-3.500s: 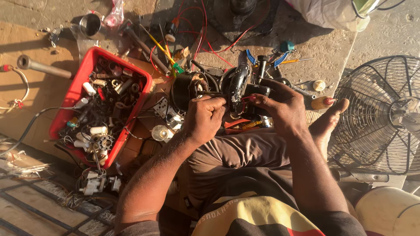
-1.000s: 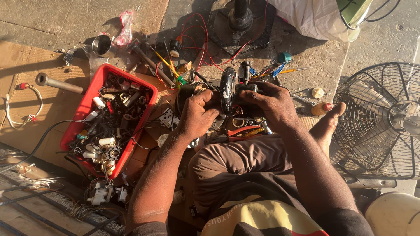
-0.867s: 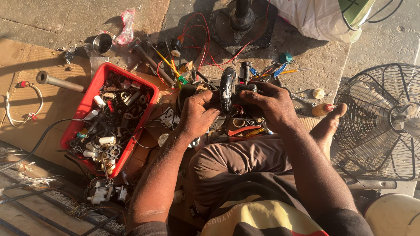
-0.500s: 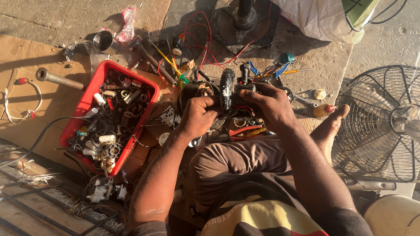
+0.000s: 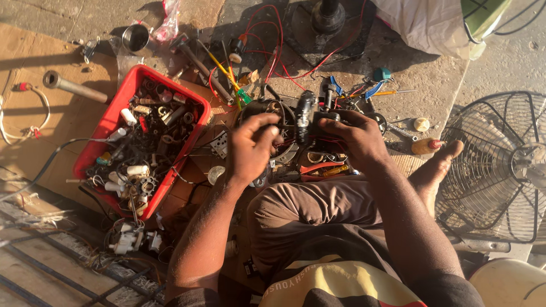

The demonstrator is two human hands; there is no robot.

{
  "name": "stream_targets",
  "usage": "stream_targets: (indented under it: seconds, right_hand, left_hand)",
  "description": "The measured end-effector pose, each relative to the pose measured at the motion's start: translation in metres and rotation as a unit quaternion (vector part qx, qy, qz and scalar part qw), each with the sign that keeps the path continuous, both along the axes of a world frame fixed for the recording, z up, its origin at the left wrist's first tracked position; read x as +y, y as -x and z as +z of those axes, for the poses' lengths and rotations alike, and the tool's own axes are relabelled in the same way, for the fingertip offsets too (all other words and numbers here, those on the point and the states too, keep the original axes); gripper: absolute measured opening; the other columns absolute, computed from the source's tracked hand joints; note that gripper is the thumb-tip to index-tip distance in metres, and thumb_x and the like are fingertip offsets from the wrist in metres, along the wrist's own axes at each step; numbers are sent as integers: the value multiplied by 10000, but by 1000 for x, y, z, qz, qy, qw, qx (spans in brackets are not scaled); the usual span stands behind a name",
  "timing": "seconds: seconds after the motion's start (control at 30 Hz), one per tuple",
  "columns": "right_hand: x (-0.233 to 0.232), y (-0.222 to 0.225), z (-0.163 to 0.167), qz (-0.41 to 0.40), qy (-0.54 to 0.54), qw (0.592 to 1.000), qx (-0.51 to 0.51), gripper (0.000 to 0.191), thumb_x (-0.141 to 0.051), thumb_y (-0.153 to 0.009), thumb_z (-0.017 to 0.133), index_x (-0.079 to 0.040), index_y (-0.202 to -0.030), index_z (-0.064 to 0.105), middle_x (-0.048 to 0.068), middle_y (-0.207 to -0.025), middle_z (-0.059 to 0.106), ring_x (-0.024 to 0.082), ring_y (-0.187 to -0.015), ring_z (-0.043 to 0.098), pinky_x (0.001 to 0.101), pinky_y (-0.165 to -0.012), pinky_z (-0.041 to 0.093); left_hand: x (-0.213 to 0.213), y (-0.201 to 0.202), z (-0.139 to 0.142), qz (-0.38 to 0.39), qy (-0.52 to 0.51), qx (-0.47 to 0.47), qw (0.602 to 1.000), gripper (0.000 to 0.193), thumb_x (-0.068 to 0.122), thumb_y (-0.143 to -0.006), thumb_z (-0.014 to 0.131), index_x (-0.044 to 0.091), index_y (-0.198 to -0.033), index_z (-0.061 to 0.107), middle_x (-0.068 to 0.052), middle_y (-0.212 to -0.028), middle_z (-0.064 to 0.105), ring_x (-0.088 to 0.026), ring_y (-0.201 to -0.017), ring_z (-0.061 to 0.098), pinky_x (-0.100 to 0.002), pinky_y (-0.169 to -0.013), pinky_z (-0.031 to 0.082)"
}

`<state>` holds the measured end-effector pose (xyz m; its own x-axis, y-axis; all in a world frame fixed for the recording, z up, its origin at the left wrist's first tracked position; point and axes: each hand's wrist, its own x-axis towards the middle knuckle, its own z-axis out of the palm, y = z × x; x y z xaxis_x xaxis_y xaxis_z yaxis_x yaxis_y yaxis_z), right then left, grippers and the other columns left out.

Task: The person sits on the floor and repairs a small electrical motor. They use pliers to adjust components and wires, repeatedly testing the motor by connecting it to a power source to check for rotation.

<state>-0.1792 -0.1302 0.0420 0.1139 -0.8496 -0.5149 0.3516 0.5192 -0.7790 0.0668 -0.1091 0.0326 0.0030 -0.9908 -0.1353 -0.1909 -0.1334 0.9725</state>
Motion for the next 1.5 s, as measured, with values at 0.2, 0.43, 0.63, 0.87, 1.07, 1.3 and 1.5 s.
stream_targets:
  seconds: [0.2,0.43,0.63,0.87,1.07,1.3,1.5]
  right_hand:
    - [-6,15,-28,9,-33,997,-75,405,-51,-900,700,37,-1286,615,150,-1121,717,247,-992,738,392,-884,621]
    - [-11,38,-74,81,-50,991,-99,447,-88,-907,654,-16,-1341,578,124,-1171,708,262,-1073,700,425,-953,563]
    - [-17,41,-85,113,-24,980,-164,577,-100,-828,625,-46,-1393,526,150,-1240,699,297,-1140,685,470,-1033,544]
    - [-23,38,-80,123,-25,983,-132,477,-76,-886,611,-11,-1355,557,168,-1252,693,332,-1167,666,509,-1017,540]
    - [-20,45,-78,91,-47,992,-75,399,-61,-928,684,-32,-1308,570,149,-1211,675,303,-1150,662,467,-1008,538]
    - [-16,38,-49,100,-21,995,-7,549,-95,-881,692,1,-1403,552,196,-1216,671,319,-1132,687,455,-1037,557]
    - [-18,43,-55,112,-26,993,-17,599,-82,-867,678,34,-1435,527,203,-1215,695,317,-1094,723,446,-988,583]
  left_hand:
    - [7,-9,-23,116,231,-160,953,418,-3,-887,811,36,-1284,685,-152,-1409,677,-264,-1349,635,-393,-1169,494]
    - [19,13,-35,30,158,-218,963,1124,76,-650,934,105,-1588,315,-263,-1685,147,-489,-1560,141,-605,-1261,164]
    - [20,24,-34,39,153,-232,960,1136,58,-652,881,136,-1604,265,-297,-1682,96,-547,-1556,98,-620,-1267,184]
    - [21,33,-36,59,149,-225,961,1125,28,-667,852,148,-1613,255,-288,-1690,97,-562,-1565,91,-668,-1244,192]
    - [21,37,-33,66,140,-243,958,1107,-6,-674,834,159,-1617,279,-282,-1699,107,-553,-1574,101,-689,-1239,199]
    - [21,38,-29,72,137,-240,958,1141,23,-636,877,176,-1603,291,-274,-1689,122,-548,-1565,131,-675,-1237,234]
    - [19,38,-29,61,124,-261,955,1136,35,-646,887,161,-1600,281,-291,-1666,119,-555,-1549,119,-709,-1193,206]
